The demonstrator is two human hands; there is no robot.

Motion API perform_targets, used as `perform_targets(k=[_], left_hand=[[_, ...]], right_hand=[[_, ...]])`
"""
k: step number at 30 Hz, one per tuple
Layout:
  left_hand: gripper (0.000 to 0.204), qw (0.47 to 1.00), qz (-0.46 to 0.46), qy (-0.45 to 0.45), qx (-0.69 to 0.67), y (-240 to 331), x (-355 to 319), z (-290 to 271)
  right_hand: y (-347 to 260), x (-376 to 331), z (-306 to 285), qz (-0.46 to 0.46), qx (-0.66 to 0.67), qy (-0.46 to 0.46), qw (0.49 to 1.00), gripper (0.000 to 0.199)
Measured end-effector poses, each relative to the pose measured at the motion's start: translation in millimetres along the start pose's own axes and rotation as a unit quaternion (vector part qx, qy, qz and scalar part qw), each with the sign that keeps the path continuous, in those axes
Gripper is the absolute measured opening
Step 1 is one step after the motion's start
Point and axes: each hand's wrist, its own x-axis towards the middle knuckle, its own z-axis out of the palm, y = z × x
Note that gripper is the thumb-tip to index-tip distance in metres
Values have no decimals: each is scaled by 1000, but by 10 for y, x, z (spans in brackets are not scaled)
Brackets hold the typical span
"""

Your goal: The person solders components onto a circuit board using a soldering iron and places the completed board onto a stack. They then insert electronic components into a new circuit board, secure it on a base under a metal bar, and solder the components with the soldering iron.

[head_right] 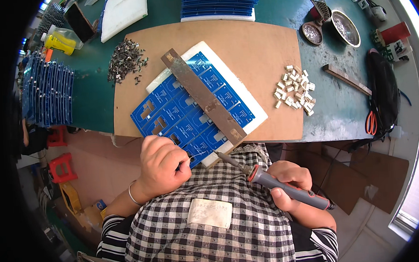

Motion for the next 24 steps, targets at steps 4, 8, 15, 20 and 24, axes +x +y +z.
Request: perform_targets(k=[4,8,15,20,24], left_hand=[[19,1000,-11,-3,20,15,-22,3],[17,1000,-11,2,19,31,-28,38],[17,999,-14,-24,26,65,-25,30],[17,999,-16,-28,33,73,-26,27],[16,999,-16,-34,40,81,-21,33]], right_hand=[[-65,53,-58,40,-80,-87,992,24],[-102,11,19,112,-49,-42,992,23],[-66,-14,17,104,-57,-42,992,24],[-70,3,-6,110,-83,-92,986,34],[-62,3,26,113,-58,-38,991,24]])
